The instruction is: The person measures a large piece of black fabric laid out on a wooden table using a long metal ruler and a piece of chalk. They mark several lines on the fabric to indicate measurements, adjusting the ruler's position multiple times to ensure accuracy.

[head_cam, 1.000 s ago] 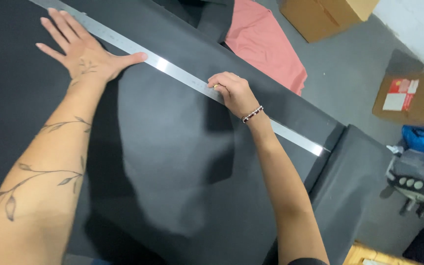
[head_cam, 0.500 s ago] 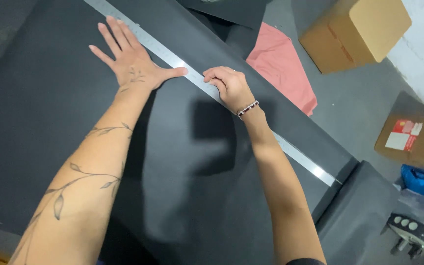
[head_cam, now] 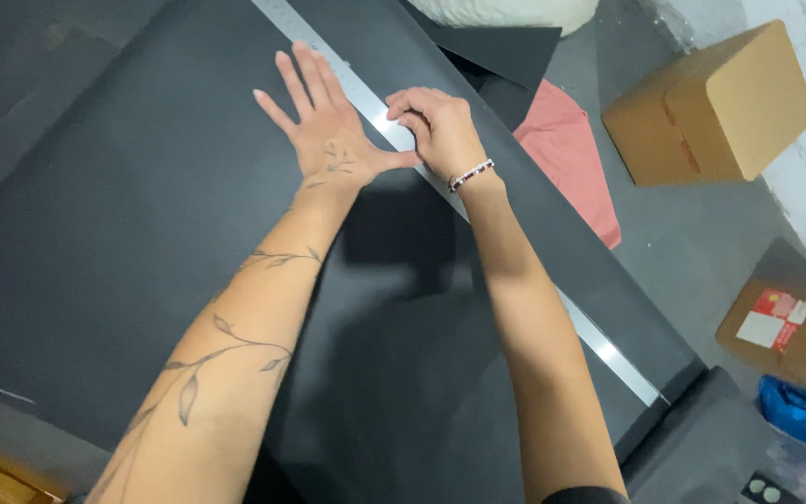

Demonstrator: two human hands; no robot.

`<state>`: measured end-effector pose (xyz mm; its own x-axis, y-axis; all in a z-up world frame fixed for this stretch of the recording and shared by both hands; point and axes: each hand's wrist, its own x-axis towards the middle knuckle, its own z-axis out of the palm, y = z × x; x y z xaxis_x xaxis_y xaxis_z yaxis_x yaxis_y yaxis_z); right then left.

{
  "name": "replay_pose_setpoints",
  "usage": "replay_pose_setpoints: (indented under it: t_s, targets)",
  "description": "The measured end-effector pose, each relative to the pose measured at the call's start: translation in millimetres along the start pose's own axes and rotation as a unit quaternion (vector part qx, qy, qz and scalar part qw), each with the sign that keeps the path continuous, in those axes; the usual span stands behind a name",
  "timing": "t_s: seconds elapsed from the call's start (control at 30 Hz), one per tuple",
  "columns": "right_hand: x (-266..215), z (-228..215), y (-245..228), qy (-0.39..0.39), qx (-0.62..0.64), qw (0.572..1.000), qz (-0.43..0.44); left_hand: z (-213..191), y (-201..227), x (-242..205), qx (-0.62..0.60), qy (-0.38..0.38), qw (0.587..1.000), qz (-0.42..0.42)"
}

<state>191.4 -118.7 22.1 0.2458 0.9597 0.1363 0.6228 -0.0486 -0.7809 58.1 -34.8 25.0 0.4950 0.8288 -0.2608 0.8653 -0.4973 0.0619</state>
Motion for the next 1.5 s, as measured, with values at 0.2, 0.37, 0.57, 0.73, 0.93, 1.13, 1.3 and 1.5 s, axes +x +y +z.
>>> replay_pose_setpoints:
  t_s: [0.2, 0.37, 0.57, 0.73, 0.93, 1.13, 1.3, 1.5]
  targets:
    - [44, 13, -9, -0.015, -0.016, 0.999, -0.029, 8, 2, 0, -0.01, 0.015, 1.0, 0.012]
    - [79, 29, -11, -0.013, 0.014, 0.999, -0.034, -4, 7, -2, -0.035, 0.0, 0.999, -0.008]
    - [117, 43, -11, -0.024, 0.044, 0.998, -0.028, 17, 8, 4, 0.006, 0.057, 0.998, -0.017]
    - [147, 57, -4, -0.027, 0.057, 0.997, -0.046, 27, 8, 3, 0.047, 0.146, 0.988, -0.023]
    - [182, 71, -10, -0.032, 0.053, 0.997, -0.034, 26, 8, 3, 0.044, 0.133, 0.99, -0.022]
    - [208, 88, -15, -0.013, 0.057, 0.998, -0.017, 50, 11, 11, 0.005, 0.189, 0.982, -0.019]
    - [180, 86, -56, 0.194, 0.209, 0.957, -0.043, 59, 10, 13, 0.016, 0.171, 0.985, -0.012]
    - [-10, 64, -85, 0.442, 0.412, 0.791, 0.09, 4, 3, -4, -0.028, 0.111, 0.993, 0.016]
